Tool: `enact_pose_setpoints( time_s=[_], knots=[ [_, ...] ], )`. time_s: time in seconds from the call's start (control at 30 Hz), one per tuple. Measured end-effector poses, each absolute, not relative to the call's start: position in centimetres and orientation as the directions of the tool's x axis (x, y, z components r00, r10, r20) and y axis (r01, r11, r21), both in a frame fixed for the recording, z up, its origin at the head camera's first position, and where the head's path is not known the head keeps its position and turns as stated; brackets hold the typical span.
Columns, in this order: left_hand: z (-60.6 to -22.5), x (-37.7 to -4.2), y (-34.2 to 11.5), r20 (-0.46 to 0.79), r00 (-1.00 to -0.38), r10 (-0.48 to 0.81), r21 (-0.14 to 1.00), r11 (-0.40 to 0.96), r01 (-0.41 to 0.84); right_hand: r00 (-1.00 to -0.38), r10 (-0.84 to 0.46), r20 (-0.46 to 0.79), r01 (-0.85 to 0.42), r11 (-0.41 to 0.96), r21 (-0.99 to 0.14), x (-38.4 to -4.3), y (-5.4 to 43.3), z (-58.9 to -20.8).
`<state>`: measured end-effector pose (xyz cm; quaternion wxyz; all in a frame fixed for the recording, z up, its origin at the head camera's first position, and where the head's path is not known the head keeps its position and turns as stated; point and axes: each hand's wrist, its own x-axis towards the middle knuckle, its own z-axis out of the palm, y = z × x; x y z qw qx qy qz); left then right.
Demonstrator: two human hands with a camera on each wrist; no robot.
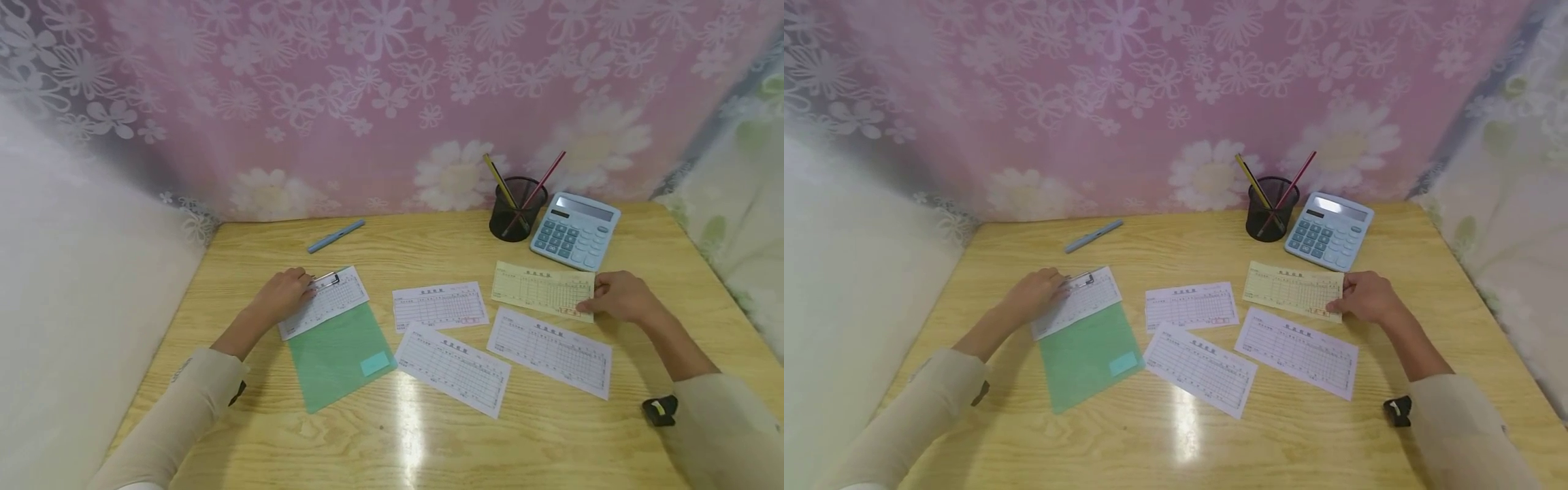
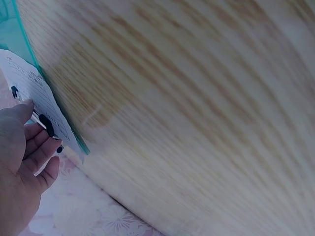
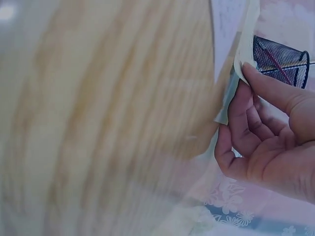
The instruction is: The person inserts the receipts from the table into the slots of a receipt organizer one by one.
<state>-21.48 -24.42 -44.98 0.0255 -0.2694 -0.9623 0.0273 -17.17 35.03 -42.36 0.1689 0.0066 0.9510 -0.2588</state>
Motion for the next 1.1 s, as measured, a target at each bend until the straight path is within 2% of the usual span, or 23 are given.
enact_pose_setpoints(
  time_s=[0.27,0.5,0.83,1.1],
  knots=[
    [-44.9,-21.5,-24.5,0.031,-0.853,0.521,-0.068,0.853,0.518,-0.928,-0.146,-0.342,0.067,0.839,-0.54,-17.0,35.3,-42.2],
    [-44.9,-21.6,-24.5,0.025,-0.861,0.508,-0.071,0.86,0.505,-0.9,-0.181,-0.397,0.131,0.756,-0.642,-16.9,35.1,-42.6],
    [-44.8,-21.3,-24.4,0.008,-0.862,0.506,-0.06,0.861,0.505,-0.928,-0.115,-0.354,0.189,0.673,-0.715,-16.4,34.3,-41.8],
    [-44.9,-21.4,-24.5,0.009,-0.865,0.502,-0.069,0.863,0.501,-0.957,-0.063,-0.284,0.189,0.611,-0.769,-16.4,32.9,-40.2]
  ],
)
